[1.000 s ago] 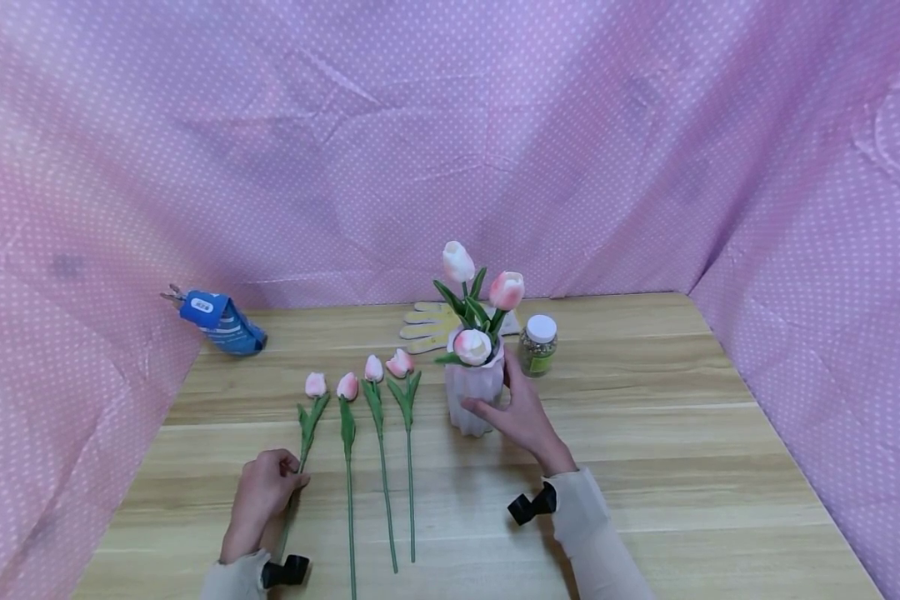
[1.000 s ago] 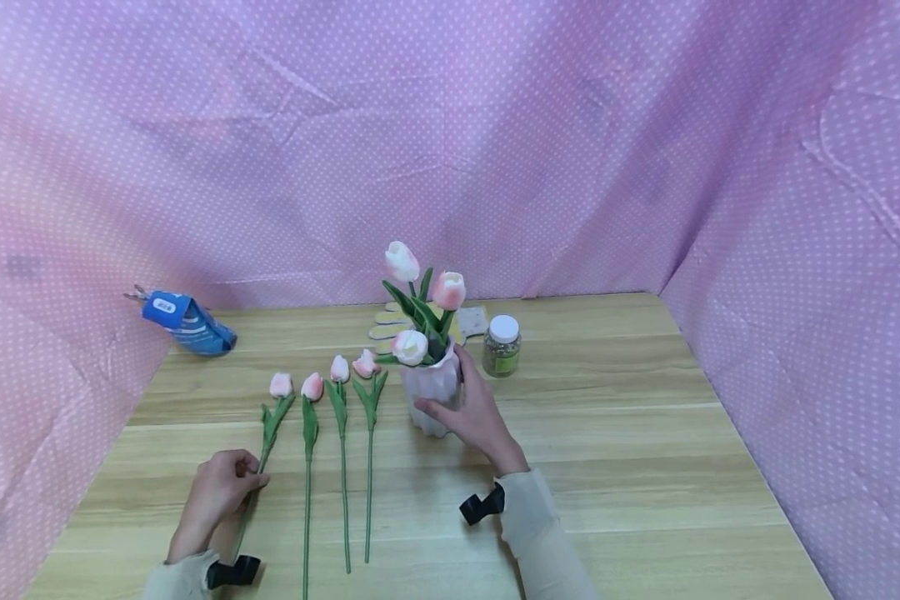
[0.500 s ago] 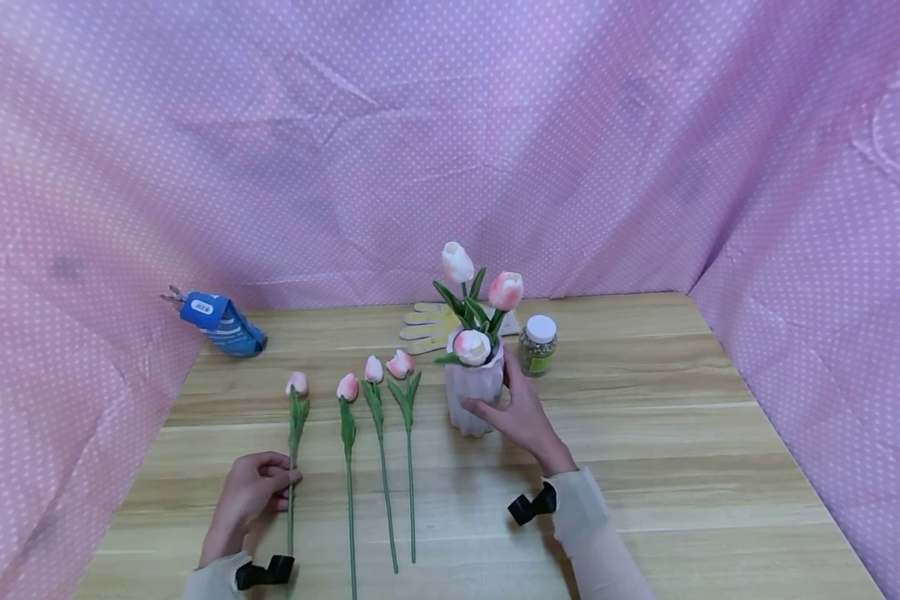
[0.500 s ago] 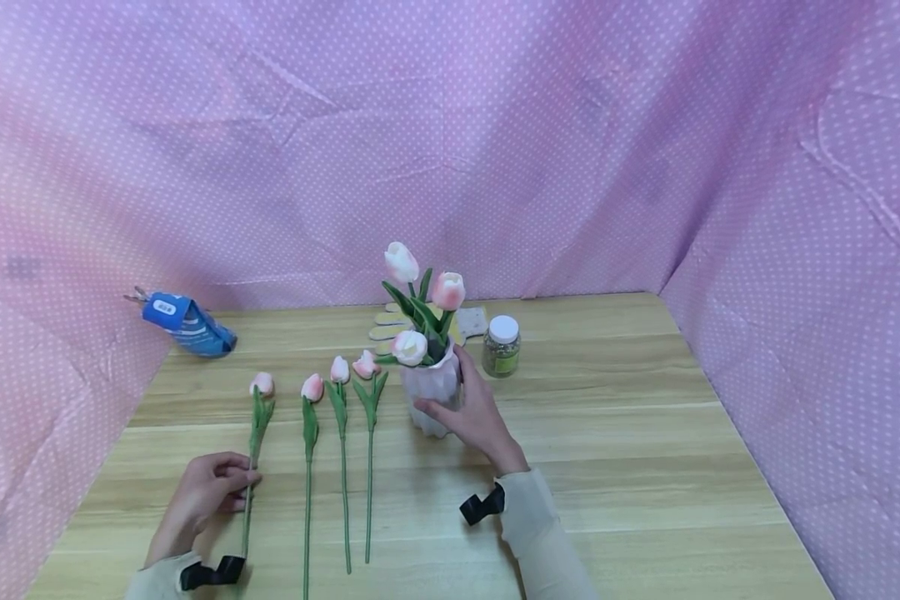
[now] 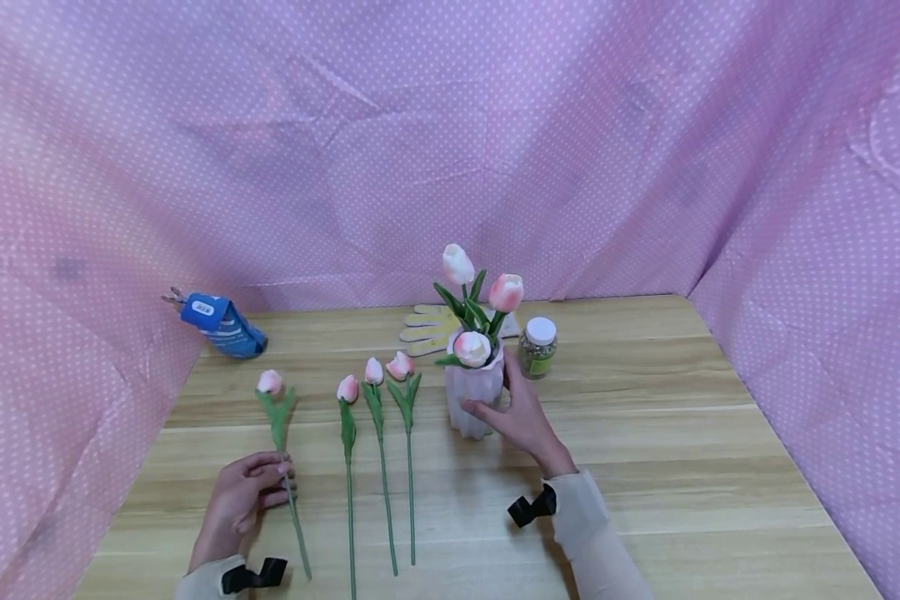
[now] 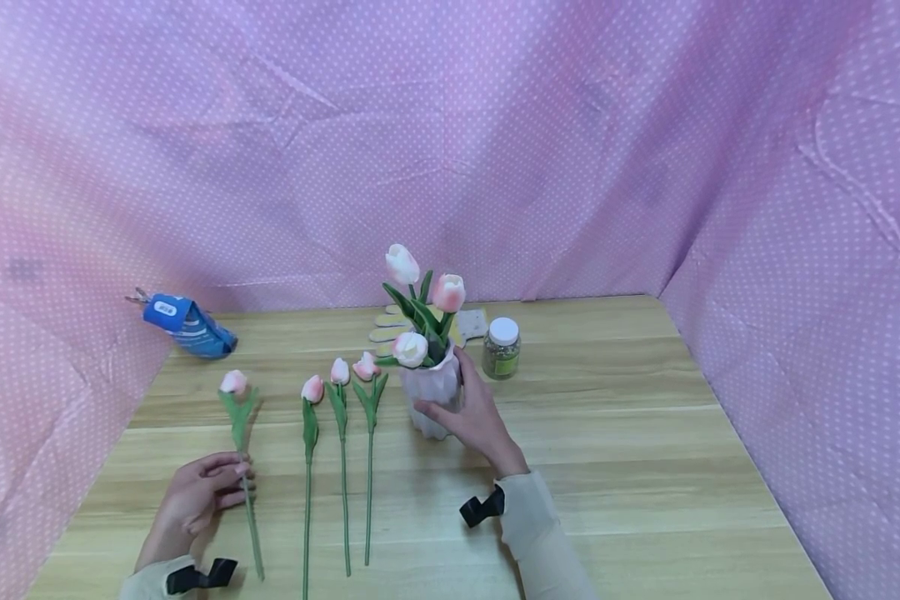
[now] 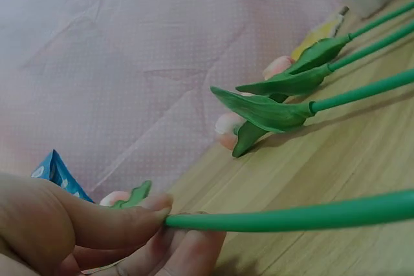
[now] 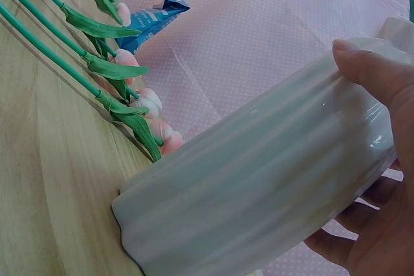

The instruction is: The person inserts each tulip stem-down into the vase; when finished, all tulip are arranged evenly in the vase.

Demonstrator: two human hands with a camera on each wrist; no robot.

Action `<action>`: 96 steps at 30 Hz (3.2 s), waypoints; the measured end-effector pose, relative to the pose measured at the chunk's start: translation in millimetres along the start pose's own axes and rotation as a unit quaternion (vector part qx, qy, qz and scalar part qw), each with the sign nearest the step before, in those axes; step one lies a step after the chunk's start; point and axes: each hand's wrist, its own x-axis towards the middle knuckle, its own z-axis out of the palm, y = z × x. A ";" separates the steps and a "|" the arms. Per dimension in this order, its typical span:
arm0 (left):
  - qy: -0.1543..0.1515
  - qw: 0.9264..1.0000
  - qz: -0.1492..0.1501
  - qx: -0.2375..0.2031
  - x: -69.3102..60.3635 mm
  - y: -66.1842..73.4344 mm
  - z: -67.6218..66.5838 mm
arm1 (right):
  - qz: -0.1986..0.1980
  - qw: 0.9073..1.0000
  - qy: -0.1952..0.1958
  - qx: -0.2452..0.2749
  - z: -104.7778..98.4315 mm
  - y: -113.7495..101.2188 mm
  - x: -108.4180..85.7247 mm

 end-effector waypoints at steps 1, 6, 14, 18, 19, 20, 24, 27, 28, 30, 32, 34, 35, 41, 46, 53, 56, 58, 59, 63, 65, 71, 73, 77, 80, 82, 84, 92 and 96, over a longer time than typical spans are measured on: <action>0.001 1.000 -0.001 -0.012 -0.1 -0.3 -0.5 | 0.001 1.000 0.000 0.000 0.0 -0.2 0.0; -0.009 0.997 0.020 -0.071 -0.5 -2.7 -3.5 | 0.011 1.000 -0.002 0.003 -0.1 -0.5 -0.1; -0.036 0.973 0.066 -0.219 -0.6 -4.3 -0.5 | 0.014 1.000 -0.004 0.002 0.1 0.9 0.1; -0.060 0.949 0.068 -0.302 -2.8 -2.6 3.8 | 0.012 1.000 -0.003 0.001 0.1 0.8 0.0; -0.072 0.940 0.077 -0.326 -3.3 -3.4 4.9 | 0.011 1.000 -0.003 0.001 0.0 0.9 -0.1; -0.085 0.930 0.087 -0.348 -3.2 -4.7 5.6 | 0.010 1.000 -0.003 0.001 -0.1 0.7 -0.2; -0.131 0.891 0.117 -0.419 -0.8 -9.0 8.9 | 0.004 1.000 -0.003 0.004 -0.4 1.5 0.1; -0.150 0.869 0.128 -0.454 1.5 -11.0 11.5 | 0.000 1.000 -0.002 0.003 -0.3 1.9 0.3; -0.152 0.862 0.129 -0.466 2.0 -11.5 12.8 | -0.001 1.000 -0.002 0.003 -0.3 2.0 0.3; -0.145 0.852 0.127 -0.486 3.1 -12.5 15.4 | 0.000 1.000 0.000 0.003 -0.4 2.0 0.2; -0.131 0.844 0.124 -0.505 3.9 -13.5 18.5 | 0.002 1.000 0.000 0.004 -0.4 1.7 0.2; -0.117 0.835 0.122 -0.523 4.6 -14.3 22.1 | 0.002 1.000 0.000 0.005 -0.4 1.8 0.4; -0.109 0.832 0.120 -0.531 5.0 -14.7 23.8 | 0.004 1.000 0.000 0.006 -0.4 1.7 0.5; -0.067 0.806 0.096 -0.580 4.6 -11.1 33.1 | 0.003 1.000 0.002 0.004 -0.4 1.8 0.9; -0.024 0.787 0.072 -0.612 2.8 -3.2 35.2 | -0.007 1.000 0.005 -0.003 -0.2 2.2 1.1; 0.035 0.771 0.043 -0.635 0.8 8.1 34.6 | -0.011 1.000 0.005 -0.005 0.6 2.7 1.3; 0.047 0.770 0.039 -0.635 0.2 13.5 34.7 | -0.007 1.000 0.005 -0.005 0.5 2.6 1.4; 0.044 0.769 0.043 -0.637 -0.8 16.7 35.0 | -0.008 1.000 0.005 -0.005 0.3 2.1 1.4; 0.041 0.767 0.048 -0.639 -1.3 18.1 35.2 | -0.009 1.000 0.004 -0.005 0.2 2.0 1.3; 0.028 0.760 0.066 -0.646 -3.4 23.7 37.1 | -0.010 1.000 0.003 -0.003 0.2 1.5 0.9; 0.023 0.758 0.074 -0.648 -4.7 27.0 38.6 | -0.008 1.000 0.004 -0.002 0.1 1.3 0.8; -0.005 0.755 0.102 -0.648 -11.0 38.3 44.5 | 0.001 1.000 0.003 -0.002 -0.2 0.3 0.6; -0.013 0.752 0.116 -0.649 -13.2 42.8 46.7 | 0.000 1.000 0.002 -0.003 -0.4 0.1 0.4; -0.016 0.749 0.139 -0.648 -16.7 52.5 51.2 | -0.001 1.000 0.003 -0.002 -0.5 0.9 0.4; -0.011 0.749 0.147 -0.646 -18.7 58.8 54.1 | 0.000 1.000 0.003 -0.003 -0.3 1.7 0.7; -0.014 0.747 0.156 -0.646 -19.9 62.3 56.2 | 0.001 1.000 0.003 -0.003 -0.2 2.1 0.9; -0.024 0.745 0.165 -0.646 -21.7 65.3 58.9 | 0.000 1.000 0.002 -0.003 -0.2 2.1 1.0; -0.028 0.751 0.168 -0.638 -28.2 77.3 72.4 | -0.003 1.000 0.001 0.000 0.5 2.0 0.8; -0.033 0.753 0.180 -0.632 -29.0 82.9 81.7 | -0.011 1.000 0.002 0.004 1.0 2.5 0.5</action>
